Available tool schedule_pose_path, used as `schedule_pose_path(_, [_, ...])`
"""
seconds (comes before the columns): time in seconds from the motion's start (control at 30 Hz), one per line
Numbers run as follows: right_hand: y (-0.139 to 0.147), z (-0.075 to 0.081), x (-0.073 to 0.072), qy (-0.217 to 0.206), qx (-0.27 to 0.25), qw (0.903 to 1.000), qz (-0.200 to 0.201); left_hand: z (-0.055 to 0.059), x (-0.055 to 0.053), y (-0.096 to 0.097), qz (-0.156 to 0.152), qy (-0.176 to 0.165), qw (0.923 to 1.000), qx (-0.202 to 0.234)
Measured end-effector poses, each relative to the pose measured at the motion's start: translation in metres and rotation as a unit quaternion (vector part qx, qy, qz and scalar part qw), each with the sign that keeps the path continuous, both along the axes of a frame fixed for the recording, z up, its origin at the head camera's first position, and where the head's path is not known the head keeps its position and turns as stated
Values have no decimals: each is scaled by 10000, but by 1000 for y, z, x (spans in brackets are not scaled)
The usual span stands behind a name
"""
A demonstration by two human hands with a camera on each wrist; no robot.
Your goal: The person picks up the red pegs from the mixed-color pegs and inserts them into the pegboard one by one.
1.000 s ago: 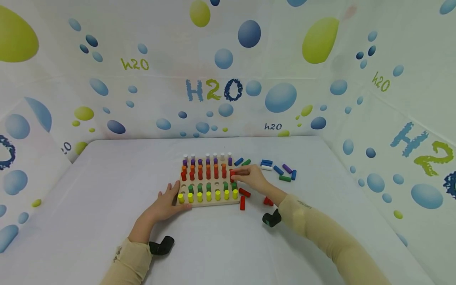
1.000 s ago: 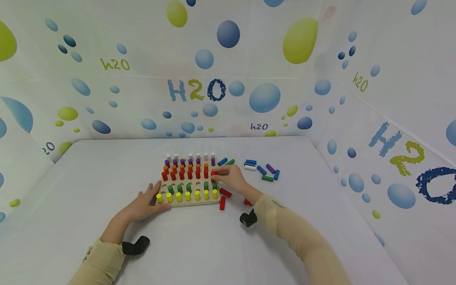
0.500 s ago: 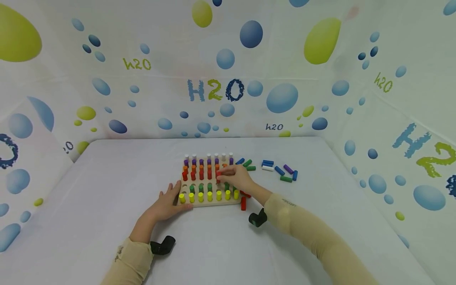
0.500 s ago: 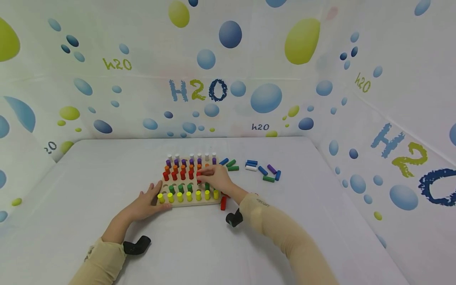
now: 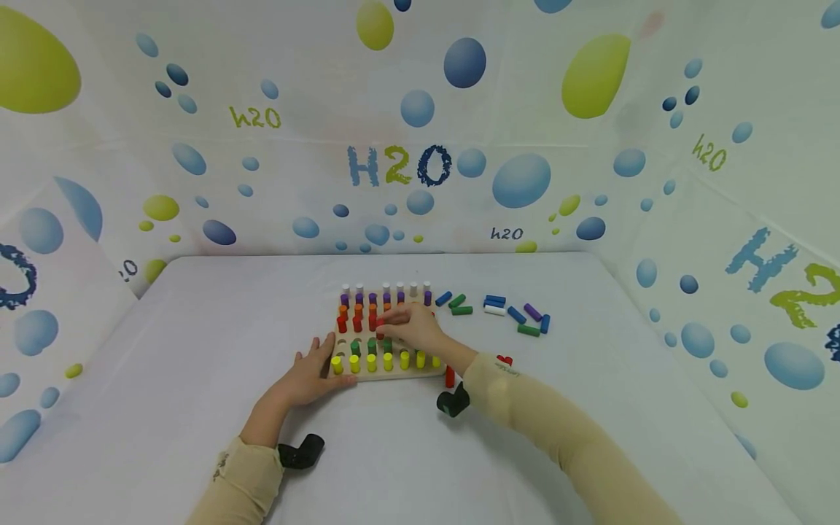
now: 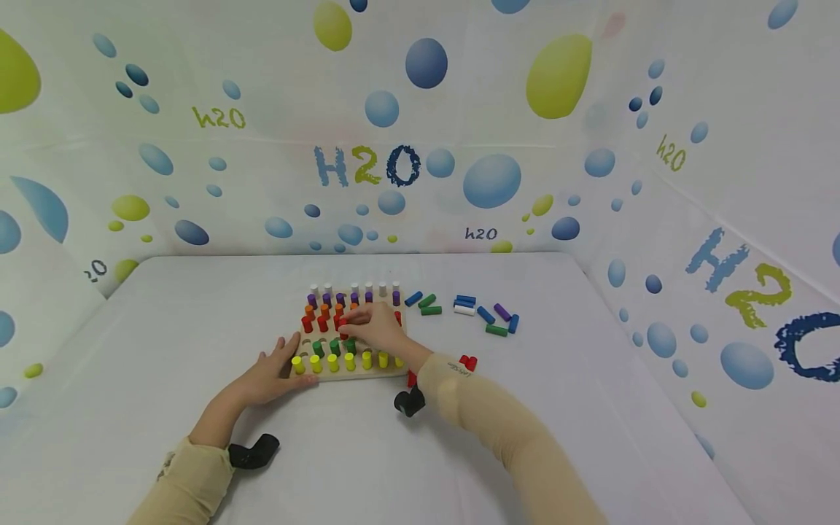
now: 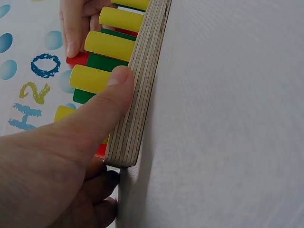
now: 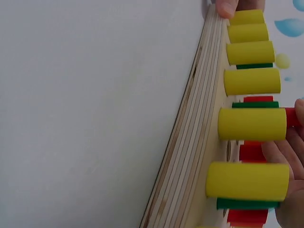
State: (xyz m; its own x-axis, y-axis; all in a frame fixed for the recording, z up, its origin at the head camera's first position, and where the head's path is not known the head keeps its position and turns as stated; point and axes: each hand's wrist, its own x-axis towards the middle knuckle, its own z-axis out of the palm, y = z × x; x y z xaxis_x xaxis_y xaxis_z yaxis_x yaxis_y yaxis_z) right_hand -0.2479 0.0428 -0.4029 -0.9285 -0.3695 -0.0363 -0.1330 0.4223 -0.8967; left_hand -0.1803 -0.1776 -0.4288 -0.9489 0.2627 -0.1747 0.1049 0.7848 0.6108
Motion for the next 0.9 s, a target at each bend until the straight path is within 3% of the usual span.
schedule_pose_path(0.5, [-36,1,4,250,119,9994,195,-1,0,-1,-63,14,10000,40])
schedule_pose_path(0.9, [-53,4,5,174,310,9991,229,2,1,-1,-105,-4,9999,57])
